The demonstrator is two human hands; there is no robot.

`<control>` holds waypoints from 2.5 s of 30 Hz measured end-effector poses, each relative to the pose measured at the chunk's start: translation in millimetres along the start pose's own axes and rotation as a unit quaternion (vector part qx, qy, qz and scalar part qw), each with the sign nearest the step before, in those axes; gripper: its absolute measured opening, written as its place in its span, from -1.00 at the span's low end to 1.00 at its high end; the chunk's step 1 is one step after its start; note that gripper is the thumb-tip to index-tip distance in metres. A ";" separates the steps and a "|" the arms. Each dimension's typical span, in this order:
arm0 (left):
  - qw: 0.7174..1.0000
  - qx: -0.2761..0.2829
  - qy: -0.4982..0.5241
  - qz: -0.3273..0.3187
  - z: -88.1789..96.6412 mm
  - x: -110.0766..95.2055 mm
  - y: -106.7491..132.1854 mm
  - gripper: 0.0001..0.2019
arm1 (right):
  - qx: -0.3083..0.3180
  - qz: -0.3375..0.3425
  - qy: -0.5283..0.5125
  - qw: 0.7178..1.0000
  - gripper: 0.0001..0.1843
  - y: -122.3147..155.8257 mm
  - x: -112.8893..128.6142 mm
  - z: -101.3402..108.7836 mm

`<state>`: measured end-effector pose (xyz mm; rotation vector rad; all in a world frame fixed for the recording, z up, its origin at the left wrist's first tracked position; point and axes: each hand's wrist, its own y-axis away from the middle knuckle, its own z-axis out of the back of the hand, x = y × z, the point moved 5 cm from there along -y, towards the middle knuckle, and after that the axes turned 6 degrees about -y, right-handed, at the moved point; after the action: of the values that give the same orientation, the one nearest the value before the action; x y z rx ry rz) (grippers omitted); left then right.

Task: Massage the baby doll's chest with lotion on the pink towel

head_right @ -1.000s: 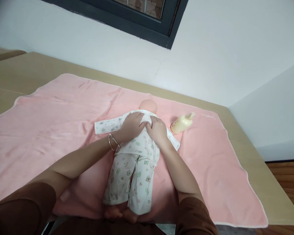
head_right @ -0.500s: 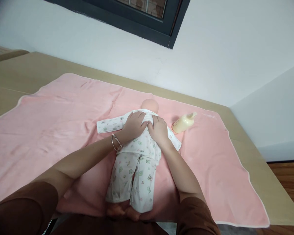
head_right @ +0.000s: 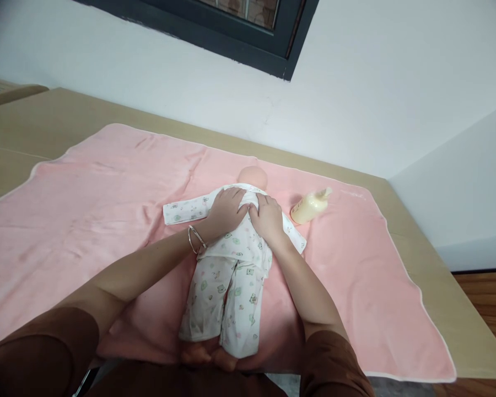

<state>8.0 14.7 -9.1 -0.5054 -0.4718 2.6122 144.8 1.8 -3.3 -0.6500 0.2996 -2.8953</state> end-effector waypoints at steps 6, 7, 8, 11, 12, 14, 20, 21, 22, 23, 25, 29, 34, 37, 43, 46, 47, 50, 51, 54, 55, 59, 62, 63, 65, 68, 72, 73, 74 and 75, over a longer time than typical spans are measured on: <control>1.000 0.008 0.009 0.007 0.4 0.3 0.2 -0.61 | -0.003 -0.002 -0.013 1.000 -0.44 0.4 -0.1 -0.1; 1.000 0.010 0.010 0.008 0.8 0.1 0.2 -0.61 | -0.004 -0.001 -0.015 1.000 -0.44 0.3 -0.4 -0.4; 1.000 0.011 0.010 0.008 1.3 -0.1 0.2 -0.61 | -0.006 0.000 -0.017 1.000 -0.44 0.2 -0.8 -0.7; 1.000 0.014 0.012 0.009 2.1 -0.4 0.0 -0.62 | -0.012 0.002 -0.022 1.000 -0.44 0.0 -1.6 -1.1; 1.000 0.015 0.012 0.010 2.1 -0.3 0.0 -0.62 | -0.014 0.004 -0.024 1.000 -0.44 0.0 -1.7 -1.2; 1.000 0.015 0.013 0.011 1.9 -0.1 -0.1 -0.61 | -0.015 0.006 -0.027 1.000 -0.44 0.0 -1.9 -1.5; 1.000 0.010 0.013 0.012 0.3 0.6 -0.1 -0.60 | -0.033 -0.008 -0.054 0.998 -0.42 -0.2 -6.0 -5.5; 1.000 0.009 0.014 0.011 0.1 0.6 -0.1 -0.59 | -0.038 -0.012 -0.059 0.997 -0.42 -0.1 -6.9 -6.6; 1.000 0.010 0.014 0.009 0.0 0.5 0.0 -0.58 | -0.041 -0.017 -0.062 0.997 -0.42 0.0 -7.6 -7.6; 1.000 0.010 0.014 0.008 0.1 0.5 0.0 -0.58 | -0.045 -0.021 -0.064 0.997 -0.42 0.1 -8.1 -8.5; 1.000 0.012 0.013 0.007 0.8 0.3 0.1 -0.57 | -0.048 -0.027 -0.064 0.996 -0.42 0.7 -8.4 -9.7; 1.000 0.015 0.013 0.008 0.8 0.1 0.6 -0.58 | -0.042 -0.031 -0.052 0.997 -0.38 1.0 -7.6 -9.1; 1.000 -0.011 -0.012 -0.014 1.5 -3.0 1.5 -0.60 | -0.011 -0.012 -0.016 1.000 -0.40 0.7 1.1 -4.6; 0.997 -0.012 -0.048 -0.058 7.8 -11.4 3.7 -0.67 | 0.035 -0.008 0.017 0.999 -0.43 8.8 14.5 1.2; 0.992 0.037 -0.066 -0.104 25.7 -24.4 7.9 -0.76 | 0.089 0.036 0.100 0.990 -0.50 32.0 38.6 20.7; 0.996 0.032 -0.055 -0.068 24.1 -15.2 2.9 -0.78 | 0.084 0.022 0.078 0.993 -0.52 23.8 28.7 21.4; 0.997 0.029 -0.053 -0.051 21.2 -10.4 0.6 -0.78 | 0.079 0.008 0.065 0.995 -0.50 18.3 22.2 19.6; 0.998 0.017 -0.060 -0.014 12.0 1.1 -4.5 -0.70 | 0.078 -0.024 0.024 0.996 -0.41 3.5 5.2 10.2; 0.998 0.015 -0.066 -0.011 10.4 2.5 -4.9 -0.67 | 0.080 -0.029 0.016 0.996 -0.39 1.2 2.6 7.6; 0.996 0.022 -0.083 -0.035 12.4 -3.4 -0.9 -0.69 | 0.069 -0.032 0.042 0.996 -0.38 5.9 8.2 7.2; 0.994 0.028 -0.089 -0.051 14.8 -7.8 2.0 -0.71 | 0.063 -0.024 0.063 0.996 -0.39 10.7 14.2 9.2; 0.988 0.044 -0.107 -0.098 26.4 -23.2 13.4 -0.76 | 0.062 0.029 0.129 0.989 -0.45 30.3 40.0 16.8; 0.988 0.055 -0.105 -0.094 26.0 -21.5 13.1 -0.76 | 0.059 0.026 0.121 0.991 -0.49 28.5 38.2 16.3; 0.989 0.058 -0.102 -0.085 23.5 -17.9 11.0 -0.75 | 0.055 0.019 0.108 0.992 -0.48 24.1 32.8 14.5; 0.993 0.059 -0.093 -0.053 16.8 -7.9 5.2 -0.69 | 0.053 0.001 0.079 0.995 -0.43 12.5 18.1 8.4; 0.995 0.055 -0.084 -0.012 7.6 4.4 -1.9 -0.53 | 0.058 -0.021 0.040 0.997 -0.30 -2.0 -1.5 -0.9; 0.994 0.053 -0.086 -0.035 8.5 -0.4 1.0 -0.53 | 0.060 -0.024 0.026 0.998 -0.31 2.3 2.0 -3.2; 0.993 0.060 -0.087 -0.055 10.3 -5.0 4.3 -0.56 | 0.062 -0.022 0.035 0.997 -0.32 7.4 7.8 -2.3; 0.991 0.071 -0.086 -0.078 12.0 -10.1 8.4 -0.57 | 0.064 -0.017 0.047 0.997 -0.33 13.3 14.7 -1.0; 0.988 0.084 -0.085 -0.102 13.6 -15.1 12.6 -0.57 | 0.068 -0.010 0.061 0.996 -0.33 19.2 22.0 0.3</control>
<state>10.5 -6.5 1.8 -0.1713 -0.3327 2.4789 127.4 -21.1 1.5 -0.4572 0.1096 -2.9471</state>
